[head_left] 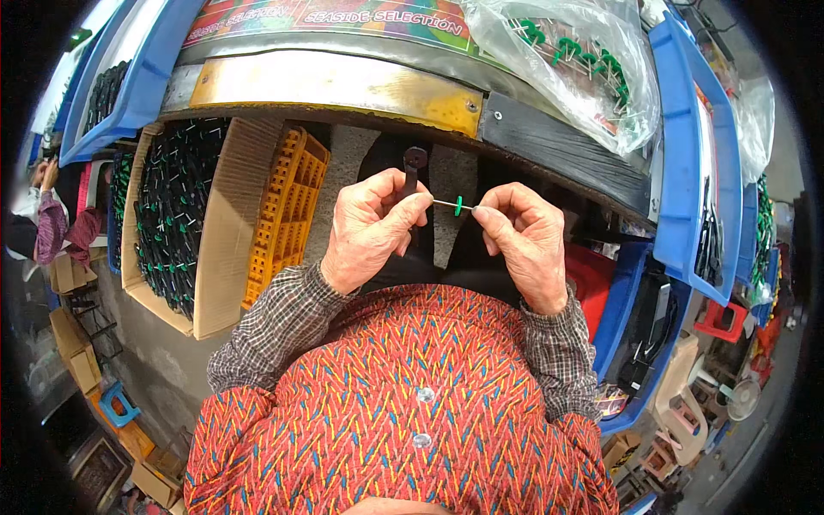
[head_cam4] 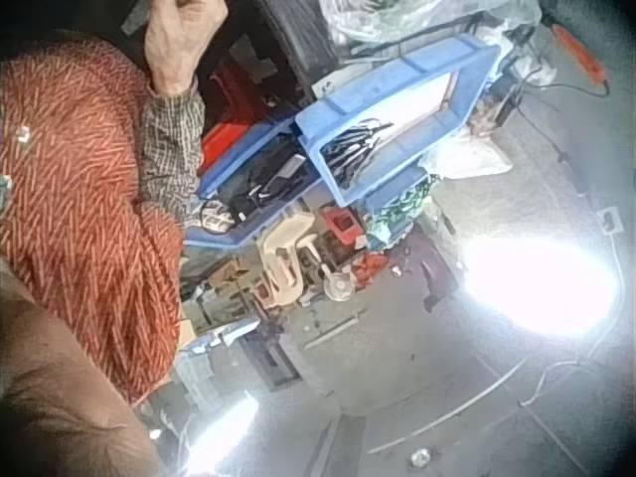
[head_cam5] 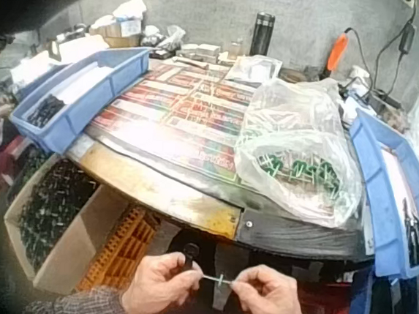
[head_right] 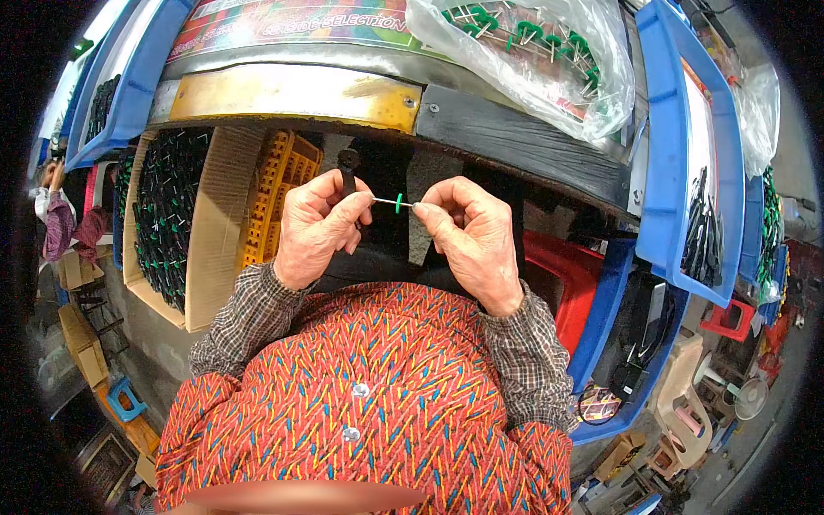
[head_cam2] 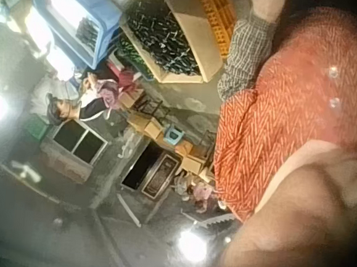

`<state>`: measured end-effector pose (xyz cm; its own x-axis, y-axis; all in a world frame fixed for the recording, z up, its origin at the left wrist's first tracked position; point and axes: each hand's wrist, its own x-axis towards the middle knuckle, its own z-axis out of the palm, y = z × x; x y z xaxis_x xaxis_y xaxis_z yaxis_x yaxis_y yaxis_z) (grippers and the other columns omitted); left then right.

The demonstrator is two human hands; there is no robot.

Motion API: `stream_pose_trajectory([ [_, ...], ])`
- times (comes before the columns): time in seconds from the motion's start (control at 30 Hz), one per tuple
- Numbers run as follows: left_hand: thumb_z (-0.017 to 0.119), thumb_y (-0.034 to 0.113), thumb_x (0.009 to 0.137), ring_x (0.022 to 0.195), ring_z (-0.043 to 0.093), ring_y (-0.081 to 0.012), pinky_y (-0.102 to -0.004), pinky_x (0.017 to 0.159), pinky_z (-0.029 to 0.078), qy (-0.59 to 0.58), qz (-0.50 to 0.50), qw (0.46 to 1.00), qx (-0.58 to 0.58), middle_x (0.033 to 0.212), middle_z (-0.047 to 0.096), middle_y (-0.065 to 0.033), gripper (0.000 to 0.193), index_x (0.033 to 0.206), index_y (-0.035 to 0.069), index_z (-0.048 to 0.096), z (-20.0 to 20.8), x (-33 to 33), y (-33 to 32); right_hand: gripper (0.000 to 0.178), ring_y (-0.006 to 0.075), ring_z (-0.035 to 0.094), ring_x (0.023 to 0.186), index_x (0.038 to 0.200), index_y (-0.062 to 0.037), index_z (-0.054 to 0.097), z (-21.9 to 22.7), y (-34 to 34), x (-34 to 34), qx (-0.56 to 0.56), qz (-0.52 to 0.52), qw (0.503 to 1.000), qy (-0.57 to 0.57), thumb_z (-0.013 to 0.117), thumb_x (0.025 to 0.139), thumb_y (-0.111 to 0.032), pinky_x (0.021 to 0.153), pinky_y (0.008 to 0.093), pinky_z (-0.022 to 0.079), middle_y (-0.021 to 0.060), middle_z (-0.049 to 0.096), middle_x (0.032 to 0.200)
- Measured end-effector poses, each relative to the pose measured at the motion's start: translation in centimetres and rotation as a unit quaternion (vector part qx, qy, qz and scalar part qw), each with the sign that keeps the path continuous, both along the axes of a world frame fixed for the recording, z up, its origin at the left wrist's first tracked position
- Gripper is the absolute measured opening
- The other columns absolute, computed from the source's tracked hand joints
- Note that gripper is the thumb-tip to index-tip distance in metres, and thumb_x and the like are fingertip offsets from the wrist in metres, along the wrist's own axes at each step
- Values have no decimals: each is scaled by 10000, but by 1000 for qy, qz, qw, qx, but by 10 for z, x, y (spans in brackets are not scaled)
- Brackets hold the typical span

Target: The person assembles small components by fitting pins through plastic rings and attaching them to black plastic pieces by hand, then places the assembled pieces into a tray.

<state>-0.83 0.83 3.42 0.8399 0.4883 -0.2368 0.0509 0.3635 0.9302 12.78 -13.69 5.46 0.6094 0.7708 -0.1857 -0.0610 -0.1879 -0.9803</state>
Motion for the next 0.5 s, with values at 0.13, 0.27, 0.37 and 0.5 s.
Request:
stream_pose_trajectory([
  [0.13, 596, 135, 923, 469, 452, -26, -179, 417, 389, 5, 2, 1000, -5, 707, 591, -22, 138, 921, -3, 587, -2, -1, 0, 62, 4, 447, 542, 829, -7, 598, 2, 1, 0, -3, 8, 1000, 12, 644, 851, -43, 467, 175, 366, -46, 524, 675],
  [0.27, 595, 135, 923, 472, 445, -24, -179, 418, 389, 4, -4, 1000, -7, 712, 589, -22, 138, 922, -3, 587, -4, 0, 0, 49, 4, 459, 566, 833, -7, 592, 2, 2, -1, -2, 6, 1000, 20, 641, 835, -7, 493, 171, 378, -45, 530, 683],
  [0.37, 600, 130, 920, 488, 470, -17, -169, 412, 374, -3, 0, 1000, -13, 684, 570, -1, 120, 896, 13, 598, -4, -1, -1, 51, 6, 464, 578, 837, -8, 590, 0, 2, -2, 4, 4, 1000, 16, 638, 829, 8, 506, 171, 382, -44, 532, 687],
  [0.5, 600, 133, 921, 483, 470, -15, -169, 410, 372, 1, 2, 1000, -10, 679, 570, 2, 123, 892, 14, 596, -4, -2, -1, 59, 6, 466, 602, 842, -7, 588, 1, 2, -2, -2, 8, 1000, -4, 643, 824, 5, 524, 175, 388, -49, 530, 702],
])
